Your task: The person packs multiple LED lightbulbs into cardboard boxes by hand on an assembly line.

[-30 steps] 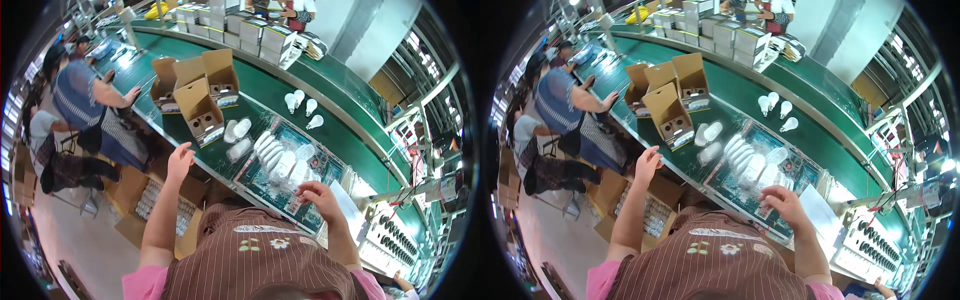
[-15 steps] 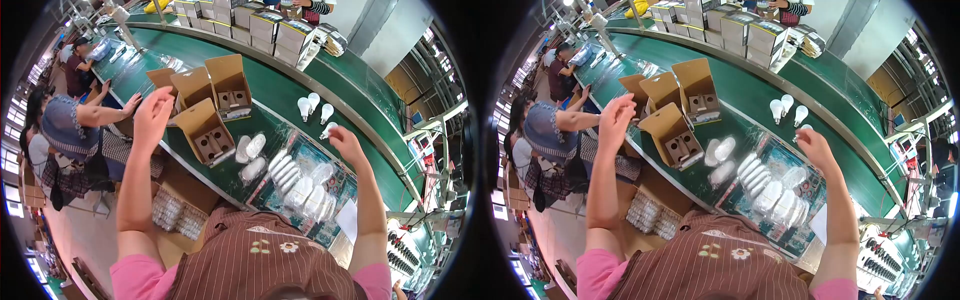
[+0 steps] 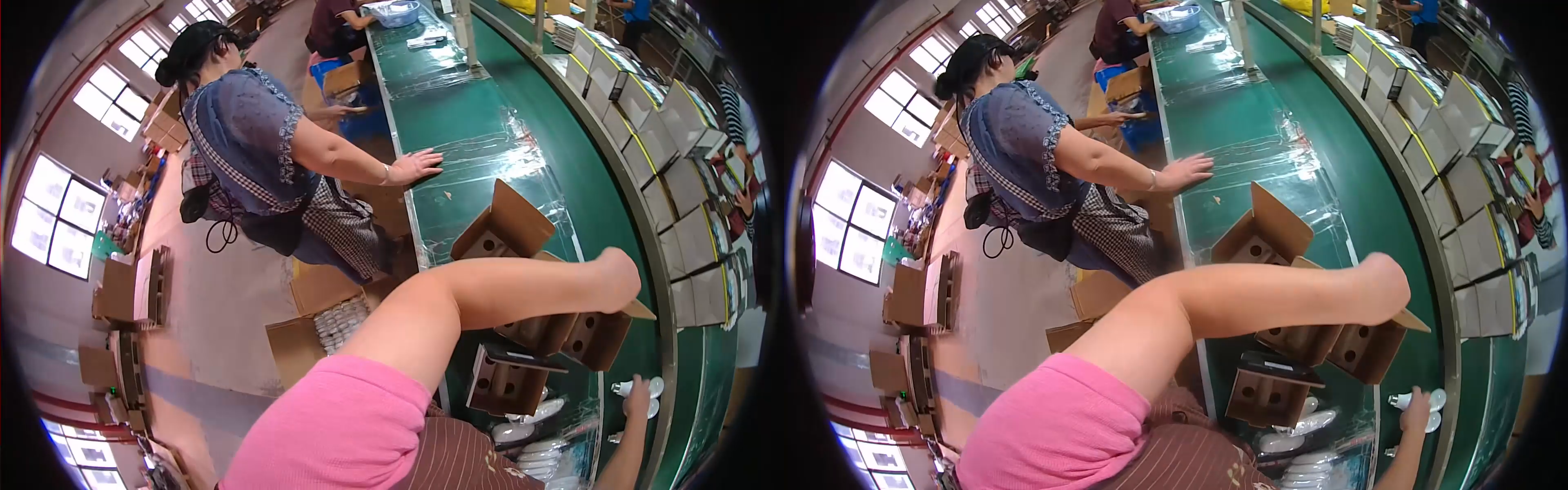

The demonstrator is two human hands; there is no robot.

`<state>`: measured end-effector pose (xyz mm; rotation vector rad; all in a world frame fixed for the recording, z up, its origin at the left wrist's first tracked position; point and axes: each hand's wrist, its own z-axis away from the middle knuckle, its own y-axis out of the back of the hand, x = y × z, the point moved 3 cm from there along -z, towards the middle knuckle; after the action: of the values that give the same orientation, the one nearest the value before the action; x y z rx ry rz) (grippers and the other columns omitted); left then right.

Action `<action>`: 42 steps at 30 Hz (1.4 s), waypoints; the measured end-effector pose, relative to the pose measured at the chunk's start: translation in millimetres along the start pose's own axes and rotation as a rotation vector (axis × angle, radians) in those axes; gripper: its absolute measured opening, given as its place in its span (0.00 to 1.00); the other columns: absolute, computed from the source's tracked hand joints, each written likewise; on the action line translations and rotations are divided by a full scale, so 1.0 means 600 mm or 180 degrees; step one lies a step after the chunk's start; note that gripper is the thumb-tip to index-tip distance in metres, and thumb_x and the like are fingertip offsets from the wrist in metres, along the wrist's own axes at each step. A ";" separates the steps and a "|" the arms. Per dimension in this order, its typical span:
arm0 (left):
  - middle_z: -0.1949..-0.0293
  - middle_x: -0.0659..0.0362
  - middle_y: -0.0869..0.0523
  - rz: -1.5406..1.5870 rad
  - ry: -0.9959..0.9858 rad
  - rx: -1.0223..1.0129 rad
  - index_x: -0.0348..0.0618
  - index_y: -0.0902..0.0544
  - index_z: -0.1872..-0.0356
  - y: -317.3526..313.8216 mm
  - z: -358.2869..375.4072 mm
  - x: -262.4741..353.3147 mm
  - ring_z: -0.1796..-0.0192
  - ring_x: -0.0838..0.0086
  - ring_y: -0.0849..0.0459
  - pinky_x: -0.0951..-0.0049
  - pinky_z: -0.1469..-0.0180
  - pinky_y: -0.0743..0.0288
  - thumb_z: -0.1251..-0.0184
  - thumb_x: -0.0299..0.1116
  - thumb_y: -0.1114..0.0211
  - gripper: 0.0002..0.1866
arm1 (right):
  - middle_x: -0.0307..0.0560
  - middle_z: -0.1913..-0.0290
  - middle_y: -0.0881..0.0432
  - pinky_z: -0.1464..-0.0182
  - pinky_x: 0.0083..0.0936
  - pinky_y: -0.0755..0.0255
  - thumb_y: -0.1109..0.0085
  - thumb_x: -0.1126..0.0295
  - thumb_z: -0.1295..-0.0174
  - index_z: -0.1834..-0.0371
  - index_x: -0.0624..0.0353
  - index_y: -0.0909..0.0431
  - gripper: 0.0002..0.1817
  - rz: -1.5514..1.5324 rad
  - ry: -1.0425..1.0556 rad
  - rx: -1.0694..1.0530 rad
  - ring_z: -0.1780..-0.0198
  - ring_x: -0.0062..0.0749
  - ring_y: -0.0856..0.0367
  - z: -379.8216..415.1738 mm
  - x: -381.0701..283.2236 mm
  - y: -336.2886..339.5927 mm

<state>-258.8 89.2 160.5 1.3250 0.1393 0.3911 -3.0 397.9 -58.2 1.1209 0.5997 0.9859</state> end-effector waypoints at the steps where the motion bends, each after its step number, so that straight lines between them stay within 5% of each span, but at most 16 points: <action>1: 0.62 0.60 0.10 0.0026 -0.0033 0.0005 0.51 0.10 0.64 -0.003 -0.006 0.003 0.56 0.65 0.12 0.66 0.62 0.19 0.47 0.33 0.31 0.09 | 0.66 0.38 0.30 0.36 0.46 0.34 0.42 0.78 0.48 0.41 0.57 0.27 0.27 -0.0162 -0.0192 -0.0201 0.40 0.65 0.29 0.026 -0.014 0.018; 5: 0.64 0.61 0.10 0.0151 -0.0040 0.0126 0.51 0.10 0.65 -0.017 -0.025 0.036 0.58 0.64 0.11 0.62 0.63 0.18 0.48 0.34 0.31 0.09 | 0.68 0.42 0.27 0.39 0.48 0.32 0.37 0.71 0.52 0.42 0.61 0.29 0.29 -0.0771 -0.0109 0.0034 0.43 0.67 0.27 0.081 0.044 -0.062; 7: 0.57 0.59 0.11 0.0421 0.0088 -0.0210 0.51 0.11 0.57 0.017 0.003 0.068 0.52 0.63 0.12 0.61 0.57 0.19 0.35 0.48 0.42 0.17 | 0.68 0.51 0.22 0.41 0.44 0.30 0.36 0.68 0.52 0.45 0.64 0.28 0.28 -0.1451 -0.0017 0.0476 0.45 0.59 0.24 0.134 0.051 -0.078; 8: 0.57 0.60 0.11 0.0152 -0.0202 -0.0185 0.52 0.11 0.59 -0.007 -0.016 0.079 0.52 0.62 0.12 0.61 0.56 0.19 0.33 0.51 0.46 0.20 | 0.64 0.48 0.21 0.42 0.42 0.29 0.38 0.67 0.52 0.41 0.65 0.29 0.31 -0.1670 -0.0396 -0.0397 0.44 0.56 0.23 0.173 0.009 -0.010; 10: 0.66 0.51 0.11 0.0690 0.0225 0.0126 0.48 0.12 0.65 -0.025 -0.024 0.097 0.62 0.56 0.12 0.55 0.63 0.20 0.46 0.36 0.37 0.10 | 0.56 0.61 0.18 0.60 0.35 0.23 0.36 0.64 0.53 0.49 0.65 0.28 0.27 -0.2089 -0.0648 -0.0063 0.62 0.41 0.17 0.251 -0.004 0.032; 11: 0.67 0.49 0.12 0.0093 -0.0114 0.0198 0.44 0.12 0.65 -0.048 -0.037 0.094 0.61 0.54 0.12 0.54 0.61 0.20 0.43 0.38 0.38 0.11 | 0.54 0.64 0.18 0.66 0.32 0.23 0.36 0.63 0.52 0.46 0.65 0.29 0.29 -0.2091 -0.0670 0.0234 0.69 0.36 0.17 0.283 -0.016 0.061; 12: 0.66 0.47 0.13 -0.0069 -0.0092 0.0076 0.40 0.14 0.66 -0.055 -0.045 0.096 0.58 0.50 0.14 0.53 0.56 0.21 0.39 0.39 0.41 0.14 | 0.64 0.53 0.20 0.46 0.37 0.28 0.37 0.62 0.52 0.45 0.66 0.29 0.31 -0.2487 -0.0964 -0.0132 0.49 0.51 0.19 0.331 -0.063 0.156; 14: 0.65 0.46 0.14 0.0421 0.0150 0.0423 0.39 0.16 0.65 -0.040 -0.030 0.107 0.56 0.48 0.16 0.53 0.53 0.22 0.37 0.39 0.42 0.14 | 0.63 0.51 0.20 0.45 0.38 0.29 0.37 0.61 0.51 0.45 0.64 0.29 0.30 -0.1996 -0.0324 0.0921 0.47 0.52 0.20 0.377 -0.084 0.225; 16: 0.62 0.46 0.14 0.0482 0.0076 0.0574 0.39 0.16 0.65 -0.034 -0.024 0.113 0.55 0.47 0.17 0.53 0.52 0.23 0.37 0.39 0.43 0.14 | 0.62 0.53 0.19 0.47 0.40 0.28 0.34 0.57 0.50 0.44 0.62 0.30 0.32 -0.1953 -0.0299 0.0886 0.50 0.54 0.19 0.408 -0.131 0.311; 21: 0.60 0.44 0.15 0.0714 0.0019 0.0592 0.38 0.18 0.62 -0.029 0.002 0.137 0.54 0.45 0.19 0.52 0.51 0.25 0.36 0.40 0.40 0.14 | 0.58 0.56 0.19 0.50 0.41 0.26 0.34 0.54 0.52 0.51 0.60 0.26 0.28 -0.1333 0.0792 0.1062 0.53 0.52 0.19 0.295 -0.215 0.317; 25: 0.62 0.41 0.16 0.0774 -0.0052 0.0680 0.35 0.20 0.62 -0.040 -0.005 0.135 0.54 0.45 0.19 0.51 0.52 0.26 0.35 0.39 0.40 0.14 | 0.52 0.51 0.17 0.50 0.37 0.22 0.32 0.57 0.51 0.51 0.58 0.22 0.25 -0.0449 0.0683 -0.0049 0.50 0.45 0.16 0.184 -0.295 0.286; 29: 0.64 0.42 0.17 0.0938 -0.0233 0.0672 0.34 0.21 0.63 -0.052 -0.009 0.125 0.56 0.45 0.20 0.51 0.52 0.27 0.34 0.38 0.40 0.14 | 0.45 0.49 0.15 0.52 0.34 0.20 0.30 0.63 0.49 0.49 0.53 0.17 0.22 0.0257 0.0853 -0.0374 0.48 0.36 0.16 0.093 -0.336 0.191; 35: 0.63 0.42 0.18 0.1210 -0.0375 0.0679 0.33 0.22 0.65 -0.039 -0.014 0.120 0.56 0.44 0.21 0.51 0.53 0.28 0.33 0.36 0.40 0.13 | 0.42 0.56 0.12 0.53 0.34 0.20 0.30 0.62 0.49 0.60 0.54 0.12 0.14 0.0020 0.0717 -0.0714 0.51 0.35 0.14 0.094 -0.348 0.214; 42: 0.62 0.41 0.18 0.1326 -0.0338 0.0594 0.32 0.22 0.64 -0.046 -0.018 0.120 0.56 0.44 0.21 0.51 0.52 0.28 0.33 0.35 0.40 0.13 | 0.44 0.59 0.12 0.55 0.33 0.21 0.30 0.60 0.49 0.61 0.55 0.12 0.15 -0.0765 0.0421 -0.0956 0.57 0.39 0.13 0.066 -0.350 0.177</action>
<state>-189.9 119.2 140.0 1.5577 -0.1981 0.6702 -105.1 205.9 39.8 0.7045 0.6518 0.9101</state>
